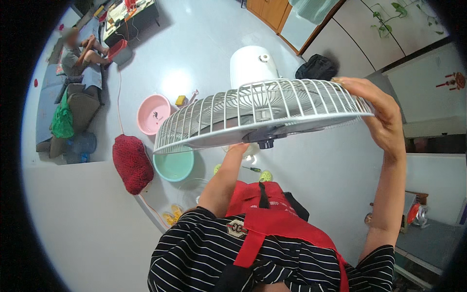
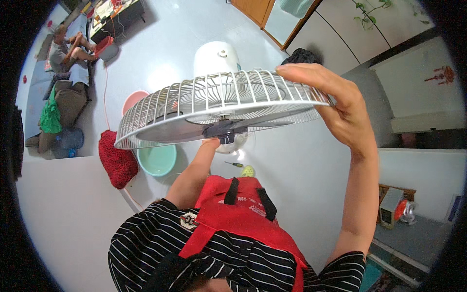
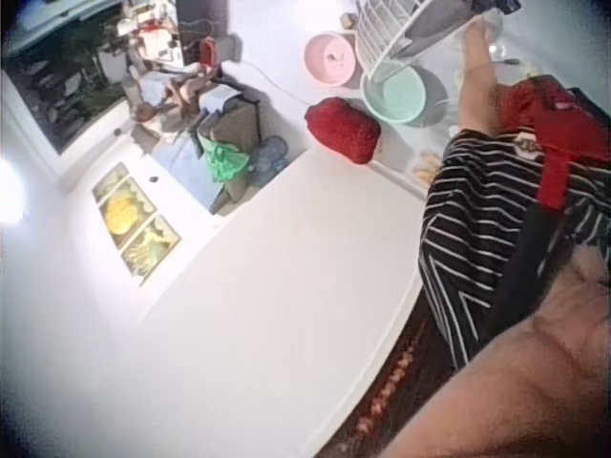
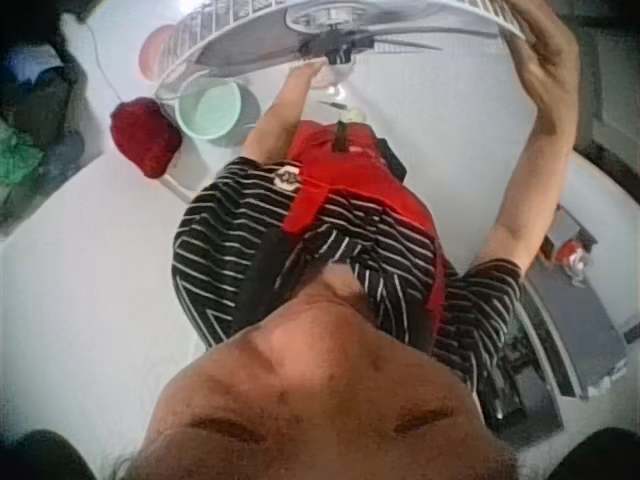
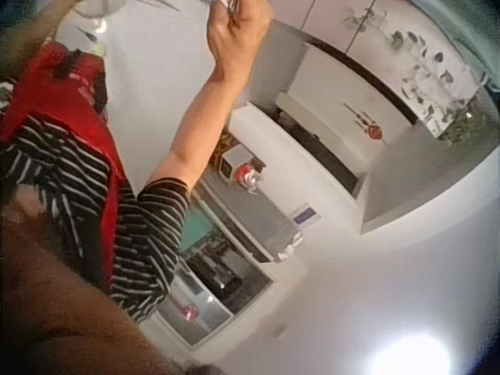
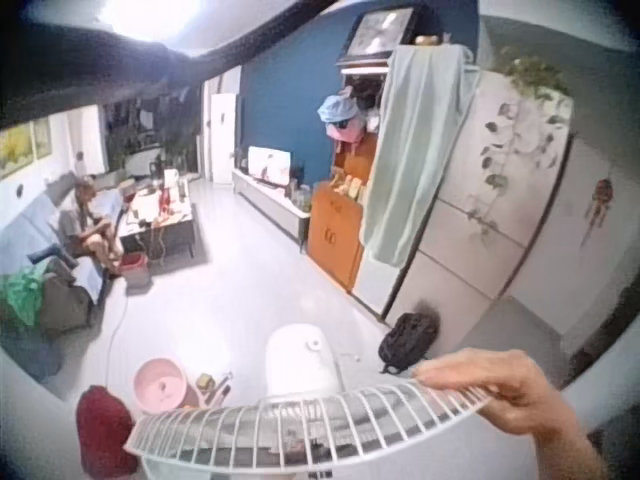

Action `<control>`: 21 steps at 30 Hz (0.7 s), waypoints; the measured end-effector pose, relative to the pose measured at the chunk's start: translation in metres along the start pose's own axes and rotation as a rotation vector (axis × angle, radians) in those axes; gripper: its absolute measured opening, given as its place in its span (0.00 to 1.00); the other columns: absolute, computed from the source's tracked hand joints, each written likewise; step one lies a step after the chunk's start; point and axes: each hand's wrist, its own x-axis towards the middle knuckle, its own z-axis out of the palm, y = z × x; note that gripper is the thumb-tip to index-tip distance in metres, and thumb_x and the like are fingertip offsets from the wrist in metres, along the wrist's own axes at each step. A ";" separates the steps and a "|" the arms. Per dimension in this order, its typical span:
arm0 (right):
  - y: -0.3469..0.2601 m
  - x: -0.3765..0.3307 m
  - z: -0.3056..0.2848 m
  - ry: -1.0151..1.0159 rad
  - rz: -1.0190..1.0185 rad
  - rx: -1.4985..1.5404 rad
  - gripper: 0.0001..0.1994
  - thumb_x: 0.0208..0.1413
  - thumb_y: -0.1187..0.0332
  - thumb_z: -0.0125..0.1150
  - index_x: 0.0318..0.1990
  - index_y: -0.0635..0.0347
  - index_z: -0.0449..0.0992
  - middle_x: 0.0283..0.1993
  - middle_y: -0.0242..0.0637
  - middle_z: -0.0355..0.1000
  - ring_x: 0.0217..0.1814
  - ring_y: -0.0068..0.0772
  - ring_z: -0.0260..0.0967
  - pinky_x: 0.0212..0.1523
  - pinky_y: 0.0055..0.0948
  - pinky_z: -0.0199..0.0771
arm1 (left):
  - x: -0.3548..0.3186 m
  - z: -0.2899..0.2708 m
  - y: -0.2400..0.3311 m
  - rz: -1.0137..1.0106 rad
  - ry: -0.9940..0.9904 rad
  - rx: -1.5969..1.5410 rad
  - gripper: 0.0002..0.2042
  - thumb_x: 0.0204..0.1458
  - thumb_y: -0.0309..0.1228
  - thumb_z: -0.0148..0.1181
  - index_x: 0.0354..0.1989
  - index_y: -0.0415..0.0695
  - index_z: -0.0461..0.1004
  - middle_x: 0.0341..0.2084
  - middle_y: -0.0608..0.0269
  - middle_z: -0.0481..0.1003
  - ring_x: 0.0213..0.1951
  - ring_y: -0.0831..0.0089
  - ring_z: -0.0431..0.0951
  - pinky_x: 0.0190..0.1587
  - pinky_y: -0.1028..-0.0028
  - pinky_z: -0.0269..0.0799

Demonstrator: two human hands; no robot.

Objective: The person disassembles a standing electric fan. They remove the front grille, then the fan blade, and finally the rear grille, placing the parts on the floor.

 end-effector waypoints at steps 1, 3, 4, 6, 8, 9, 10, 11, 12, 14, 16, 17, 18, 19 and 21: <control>0.000 -0.004 0.000 0.014 0.008 -0.001 0.22 0.42 0.84 0.50 0.47 0.58 0.74 0.48 0.38 0.71 0.53 0.37 0.67 0.54 0.32 0.65 | -0.012 -0.003 0.015 0.034 -0.114 0.069 0.15 0.53 0.43 0.47 0.40 0.46 0.72 0.34 0.59 0.74 0.38 0.62 0.73 0.43 0.61 0.71; 0.006 -0.015 0.001 0.053 0.019 0.042 0.26 0.40 0.88 0.45 0.48 0.57 0.73 0.49 0.36 0.71 0.53 0.34 0.67 0.55 0.28 0.64 | -0.040 -0.010 0.070 0.206 -0.474 0.420 0.20 0.52 0.46 0.49 0.48 0.48 0.68 0.40 0.60 0.73 0.42 0.63 0.72 0.44 0.65 0.69; 0.006 -0.016 0.004 0.076 0.020 0.046 0.27 0.39 0.89 0.44 0.48 0.57 0.73 0.49 0.36 0.71 0.53 0.34 0.67 0.56 0.28 0.63 | -0.056 -0.015 0.098 0.335 -0.632 0.551 0.22 0.52 0.48 0.49 0.51 0.49 0.66 0.43 0.60 0.72 0.44 0.64 0.71 0.44 0.66 0.69; 0.009 -0.018 0.008 0.091 0.006 -0.008 0.28 0.37 0.86 0.45 0.50 0.56 0.71 0.50 0.36 0.70 0.53 0.34 0.67 0.56 0.28 0.63 | -0.084 -0.010 0.180 0.664 -0.569 0.699 0.20 0.54 0.45 0.49 0.51 0.46 0.66 0.43 0.61 0.72 0.45 0.65 0.71 0.46 0.64 0.68; 0.000 -0.031 0.012 0.192 0.078 -0.181 0.27 0.38 0.81 0.51 0.52 0.56 0.70 0.52 0.35 0.68 0.54 0.33 0.65 0.56 0.29 0.63 | -0.204 0.097 0.165 0.772 -0.407 1.043 0.23 0.57 0.40 0.45 0.57 0.40 0.58 0.52 0.54 0.64 0.52 0.65 0.67 0.53 0.67 0.65; -0.006 -0.034 0.015 0.229 0.103 -0.259 0.27 0.38 0.78 0.54 0.53 0.55 0.69 0.54 0.35 0.67 0.55 0.33 0.65 0.56 0.29 0.62 | -0.243 0.129 0.168 0.773 -0.469 1.083 0.24 0.58 0.40 0.42 0.59 0.39 0.54 0.55 0.50 0.61 0.53 0.64 0.66 0.55 0.67 0.63; -0.012 -0.041 0.016 0.281 0.049 -0.453 0.29 0.41 0.71 0.58 0.56 0.55 0.65 0.56 0.39 0.65 0.57 0.36 0.62 0.56 0.32 0.62 | -0.269 0.146 0.177 0.736 -0.680 1.099 0.24 0.59 0.40 0.39 0.60 0.38 0.53 0.56 0.48 0.60 0.55 0.63 0.64 0.57 0.65 0.62; -0.017 -0.053 0.020 0.451 -0.044 -0.547 0.25 0.44 0.71 0.56 0.55 0.56 0.65 0.54 0.42 0.65 0.57 0.37 0.62 0.55 0.33 0.63 | -0.294 0.166 0.168 0.674 -0.805 1.087 0.26 0.60 0.43 0.37 0.60 0.36 0.52 0.56 0.45 0.58 0.58 0.61 0.60 0.59 0.63 0.59; -0.022 -0.069 0.032 0.620 -0.122 -0.506 0.22 0.46 0.72 0.55 0.52 0.57 0.66 0.51 0.44 0.66 0.54 0.38 0.64 0.52 0.33 0.65 | -0.312 0.178 0.165 0.603 -0.987 1.127 0.28 0.59 0.45 0.36 0.60 0.35 0.51 0.57 0.44 0.57 0.60 0.60 0.57 0.60 0.63 0.56; -0.032 -0.106 0.056 0.948 -0.262 -0.296 0.15 0.49 0.73 0.53 0.47 0.59 0.66 0.43 0.47 0.68 0.47 0.38 0.67 0.46 0.33 0.68 | -0.337 0.203 0.143 0.726 -1.149 1.470 0.29 0.58 0.47 0.39 0.59 0.33 0.53 0.56 0.46 0.59 0.59 0.61 0.58 0.60 0.66 0.53; -0.047 -0.132 0.103 0.959 -0.086 0.031 0.09 0.50 0.76 0.51 0.40 0.58 0.68 0.36 0.43 0.68 0.38 0.34 0.68 0.39 0.29 0.69 | -0.351 0.218 0.138 0.782 -1.163 1.754 0.29 0.58 0.47 0.40 0.57 0.33 0.57 0.55 0.49 0.62 0.58 0.64 0.60 0.59 0.69 0.53; -0.049 -0.128 0.130 0.830 0.150 -0.036 0.07 0.51 0.76 0.52 0.38 0.59 0.68 0.33 0.39 0.68 0.34 0.29 0.67 0.34 0.26 0.69 | -0.351 0.226 0.138 0.733 -1.176 1.843 0.28 0.58 0.47 0.41 0.57 0.32 0.58 0.54 0.50 0.63 0.57 0.66 0.61 0.59 0.70 0.54; -0.052 -0.117 0.151 0.618 0.518 0.006 0.05 0.52 0.74 0.55 0.36 0.62 0.68 0.31 0.35 0.69 0.31 0.24 0.67 0.32 0.23 0.68 | -0.351 0.230 0.139 0.693 -1.182 1.931 0.28 0.58 0.46 0.41 0.56 0.32 0.59 0.53 0.51 0.64 0.56 0.67 0.62 0.58 0.71 0.54; -0.043 -0.107 0.175 0.547 0.710 0.261 0.08 0.53 0.71 0.56 0.38 0.64 0.67 0.30 0.33 0.69 0.28 0.20 0.66 0.29 0.21 0.68 | -0.351 0.232 0.142 0.659 -1.194 1.965 0.27 0.58 0.45 0.41 0.55 0.32 0.60 0.52 0.52 0.65 0.55 0.68 0.63 0.58 0.71 0.55; -0.006 -0.102 0.220 0.526 0.789 0.642 0.12 0.58 0.65 0.51 0.43 0.63 0.63 0.33 0.39 0.69 0.28 0.24 0.68 0.29 0.21 0.69 | -0.348 0.235 0.145 0.585 -1.217 2.037 0.25 0.58 0.43 0.41 0.54 0.31 0.61 0.50 0.53 0.67 0.53 0.69 0.65 0.56 0.73 0.57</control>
